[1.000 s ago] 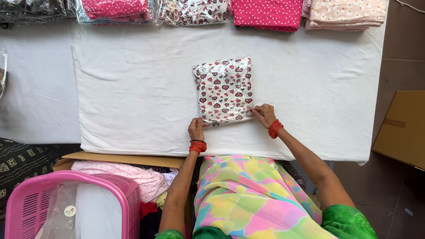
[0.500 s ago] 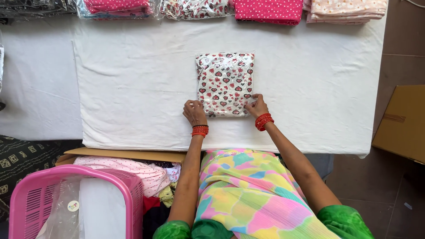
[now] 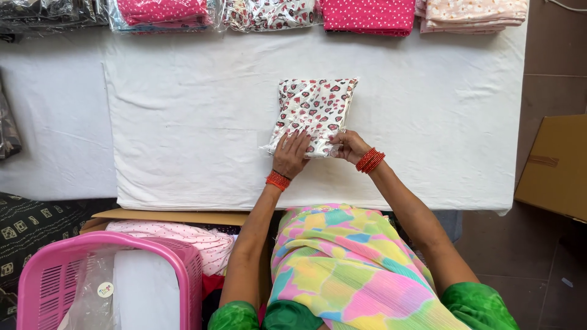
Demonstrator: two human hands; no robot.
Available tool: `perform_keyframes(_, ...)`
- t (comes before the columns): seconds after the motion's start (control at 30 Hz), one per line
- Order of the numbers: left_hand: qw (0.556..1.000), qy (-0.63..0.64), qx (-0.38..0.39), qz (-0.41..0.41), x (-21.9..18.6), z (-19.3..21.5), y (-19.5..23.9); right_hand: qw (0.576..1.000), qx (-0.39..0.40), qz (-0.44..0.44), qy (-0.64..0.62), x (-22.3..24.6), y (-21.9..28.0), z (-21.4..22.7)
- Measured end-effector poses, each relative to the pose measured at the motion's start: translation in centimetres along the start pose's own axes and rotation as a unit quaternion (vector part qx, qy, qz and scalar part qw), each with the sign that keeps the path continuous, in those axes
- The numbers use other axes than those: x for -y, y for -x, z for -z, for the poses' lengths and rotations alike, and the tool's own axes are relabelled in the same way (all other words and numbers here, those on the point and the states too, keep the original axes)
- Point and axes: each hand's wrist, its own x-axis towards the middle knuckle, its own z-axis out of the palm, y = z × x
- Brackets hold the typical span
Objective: The person folds patterned fabric items and places them into clear plastic bags on a white table. They seal the bags and stack the packaged items with other similar packages.
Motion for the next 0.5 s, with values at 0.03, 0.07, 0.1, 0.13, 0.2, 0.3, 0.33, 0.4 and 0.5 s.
perform_keyframes(0.03,0.999,0.032,-0.006,0.013,0.9,0.6,-1.1,0.998,0.029,0.011,-0.055,1.1,0.7,-0.7)
perform_keyframes(0.07,0.998,0.064,-0.011,0.026,1.7,1.3,-2.1,0.992,0.058,0.021,-0.111,2.1,1.5,-1.5)
perform_keyframes(0.1,0.998,0.063,-0.011,0.025,2.0,3.0,-3.8,0.992,0.058,0.022,-0.112,4.0,3.0,-3.0)
perform_keyframes(0.13,0.992,0.098,0.046,0.06,2.3,4.6,-5.6,0.988,0.078,0.041,-0.129,6.1,4.6,-4.4)
perform_keyframes(0.2,0.982,0.131,0.101,0.095,2.8,8.2,-9.0,0.983,0.099,0.06,-0.145,9.3,6.7,-6.1)
perform_keyframes(0.3,0.918,0.25,0.217,0.22,4.5,12.0,-11.8,0.979,0.052,0.18,-0.077,11.2,7.3,-5.8)
perform_keyframes(0.33,0.862,0.381,0.206,0.263,5.8,11.7,-11.5,0.967,-0.044,0.249,-0.026,11.1,6.8,-4.9)
perform_keyframes(0.4,0.788,0.503,0.193,0.299,7.6,11.4,-10.9,0.938,-0.141,0.315,0.022,9.9,5.2,-2.5)
perform_keyframes(0.5,0.634,0.693,0.122,0.321,8.7,11.2,-10.1,0.921,-0.222,0.319,0.038,6.5,2.6,0.7)
